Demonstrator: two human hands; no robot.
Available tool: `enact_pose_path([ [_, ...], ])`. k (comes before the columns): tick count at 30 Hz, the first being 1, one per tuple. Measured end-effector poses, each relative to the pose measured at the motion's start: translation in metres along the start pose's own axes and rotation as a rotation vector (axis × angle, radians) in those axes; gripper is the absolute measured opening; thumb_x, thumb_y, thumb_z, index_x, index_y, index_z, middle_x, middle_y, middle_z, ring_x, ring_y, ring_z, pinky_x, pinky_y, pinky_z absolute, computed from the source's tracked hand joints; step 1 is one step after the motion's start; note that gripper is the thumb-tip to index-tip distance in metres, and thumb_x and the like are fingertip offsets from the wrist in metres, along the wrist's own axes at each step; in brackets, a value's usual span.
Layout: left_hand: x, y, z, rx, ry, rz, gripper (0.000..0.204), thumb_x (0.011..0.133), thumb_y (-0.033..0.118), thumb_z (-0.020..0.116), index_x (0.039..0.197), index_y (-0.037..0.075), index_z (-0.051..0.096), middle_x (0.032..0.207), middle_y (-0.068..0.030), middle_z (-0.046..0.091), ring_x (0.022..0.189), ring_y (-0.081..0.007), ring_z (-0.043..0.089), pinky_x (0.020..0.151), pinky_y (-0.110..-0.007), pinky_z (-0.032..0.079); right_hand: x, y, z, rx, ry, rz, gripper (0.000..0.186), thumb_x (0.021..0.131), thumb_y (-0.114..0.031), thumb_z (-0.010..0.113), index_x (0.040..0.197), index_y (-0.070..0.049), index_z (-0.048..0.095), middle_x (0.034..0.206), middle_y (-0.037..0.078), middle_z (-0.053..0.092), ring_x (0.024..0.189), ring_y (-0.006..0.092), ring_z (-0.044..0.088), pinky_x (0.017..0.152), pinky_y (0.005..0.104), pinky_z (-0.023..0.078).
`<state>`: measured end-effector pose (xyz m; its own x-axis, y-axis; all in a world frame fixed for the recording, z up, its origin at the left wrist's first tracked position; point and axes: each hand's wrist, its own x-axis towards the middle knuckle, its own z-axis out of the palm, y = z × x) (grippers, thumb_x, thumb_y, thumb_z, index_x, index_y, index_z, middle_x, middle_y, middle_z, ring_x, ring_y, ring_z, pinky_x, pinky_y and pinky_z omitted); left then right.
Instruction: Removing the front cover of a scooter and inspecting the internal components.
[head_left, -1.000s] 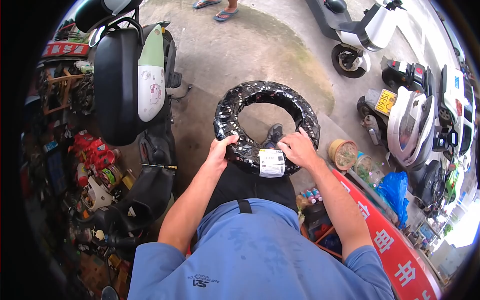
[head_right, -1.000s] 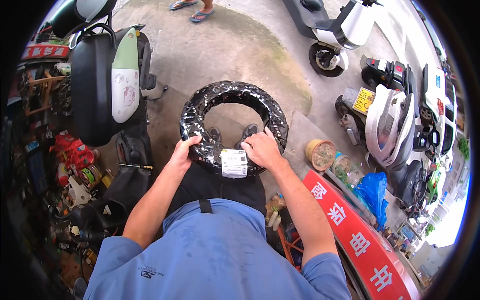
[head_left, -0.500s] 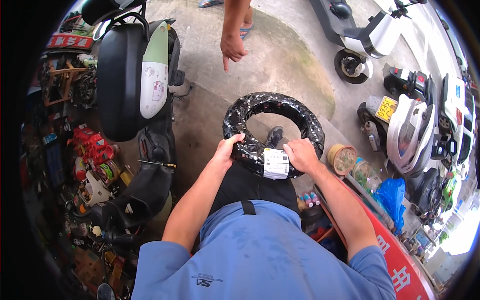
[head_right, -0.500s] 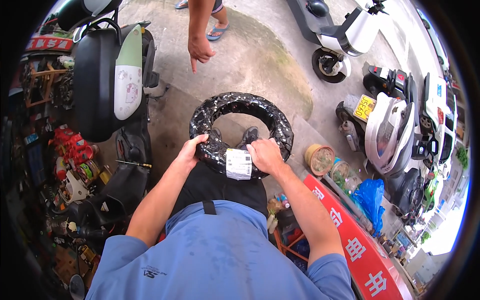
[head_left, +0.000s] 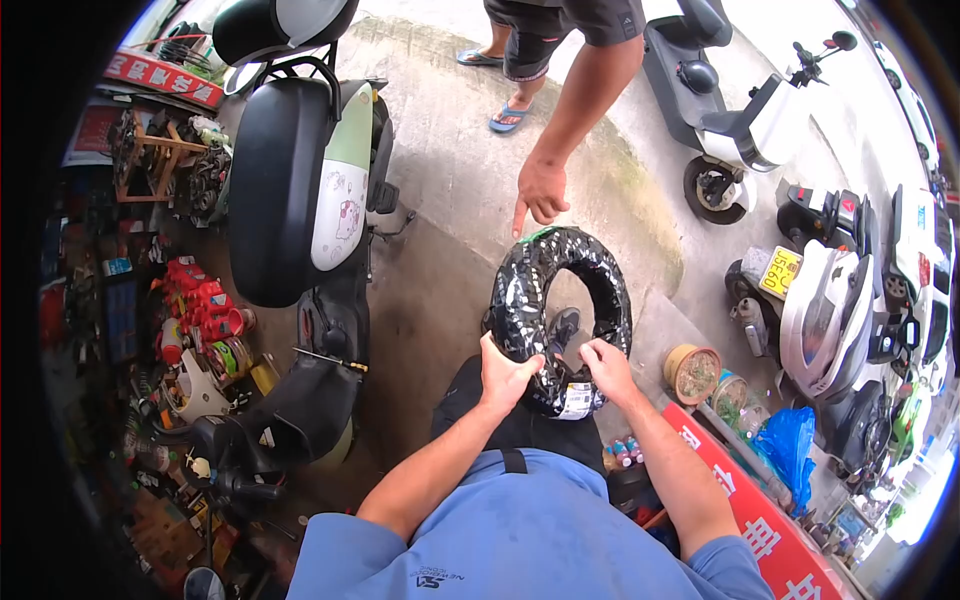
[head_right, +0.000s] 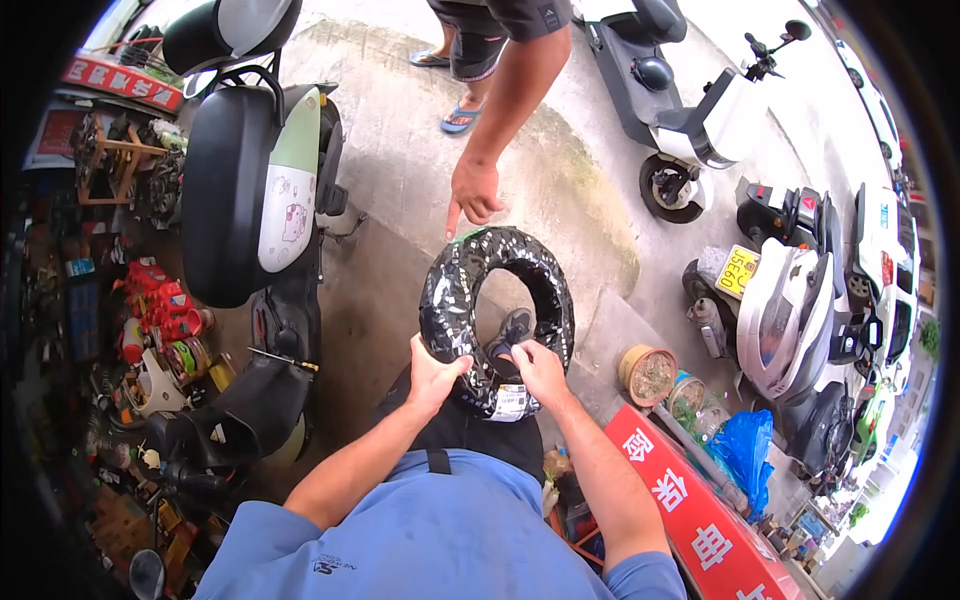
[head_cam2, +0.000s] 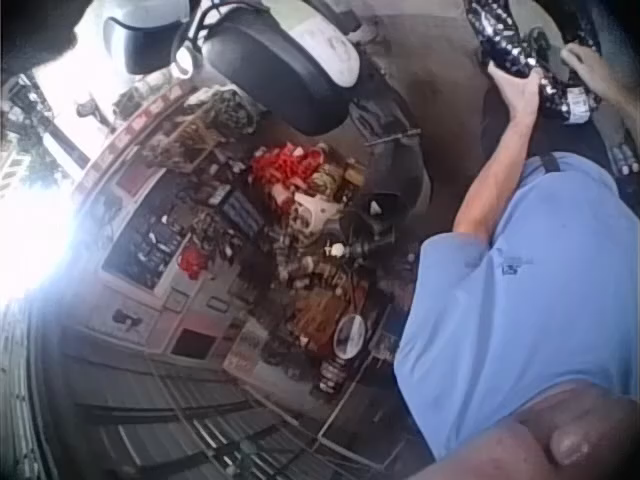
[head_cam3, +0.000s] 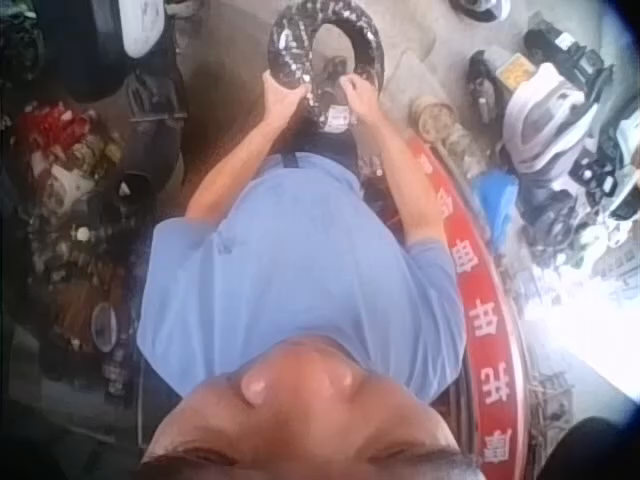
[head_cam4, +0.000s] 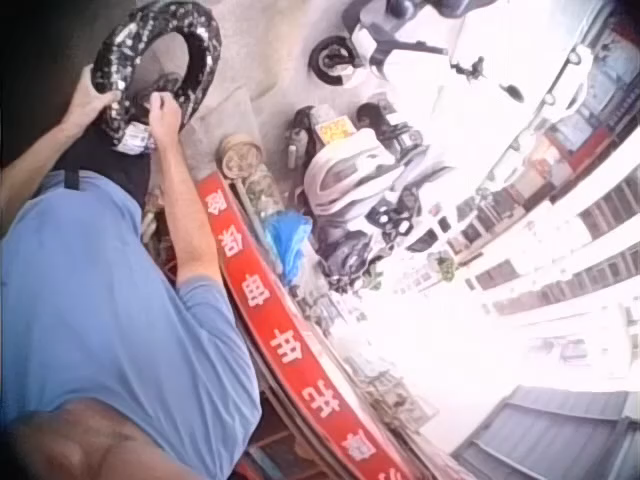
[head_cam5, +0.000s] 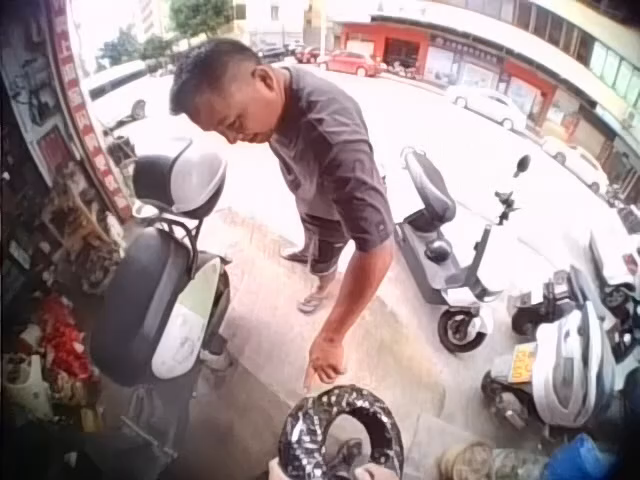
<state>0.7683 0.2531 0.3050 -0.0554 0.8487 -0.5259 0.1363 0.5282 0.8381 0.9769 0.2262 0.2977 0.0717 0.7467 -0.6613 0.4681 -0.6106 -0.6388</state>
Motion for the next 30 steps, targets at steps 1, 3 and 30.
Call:
enact_pose_path([
  [1,-0.004,0.002,0.002,0.074,0.023,0.066,0.078,0.059,0.013,0.080,0.120,-0.003,0.033,0.111,-0.0149,0.050,0.101,-0.0221,0.053,0.091,-0.034,0.042,0.013,-0.014,0.003,0.337,0.006,0.096,0.044,0.090,-0.040,0.051,0.105,0.001,0.058,0.101,0.016,0.064,0.093,0.0253,0.061,0.082,0.0386,0.046],
  [3,-0.017,0.018,0.003,0.224,0.029,0.088,0.082,0.059,0.015,0.080,0.122,-0.003,0.032,0.111,-0.0170,0.050,0.105,-0.0270,0.052,0.094,-0.037,0.040,0.038,-0.053,0.005,0.895,-0.042,0.215,0.057,0.090,-0.050,0.048,0.117,0.001,0.050,0.113,0.015,0.059,0.100,0.0255,0.058,0.086,0.0423,0.044],
  [30,0.027,0.061,0.007,-0.049,-0.630,0.169,0.066,0.063,0.004,0.076,0.120,0.001,0.044,0.110,-0.0114,0.053,0.105,-0.0207,0.053,0.094,-0.033,0.041,0.008,-0.050,0.008,1.227,-0.143,0.019,0.067,0.063,-0.003,0.071,0.125,-0.003,0.045,0.115,0.008,0.058,0.106,0.0201,0.057,0.096,0.0348,0.043],
])
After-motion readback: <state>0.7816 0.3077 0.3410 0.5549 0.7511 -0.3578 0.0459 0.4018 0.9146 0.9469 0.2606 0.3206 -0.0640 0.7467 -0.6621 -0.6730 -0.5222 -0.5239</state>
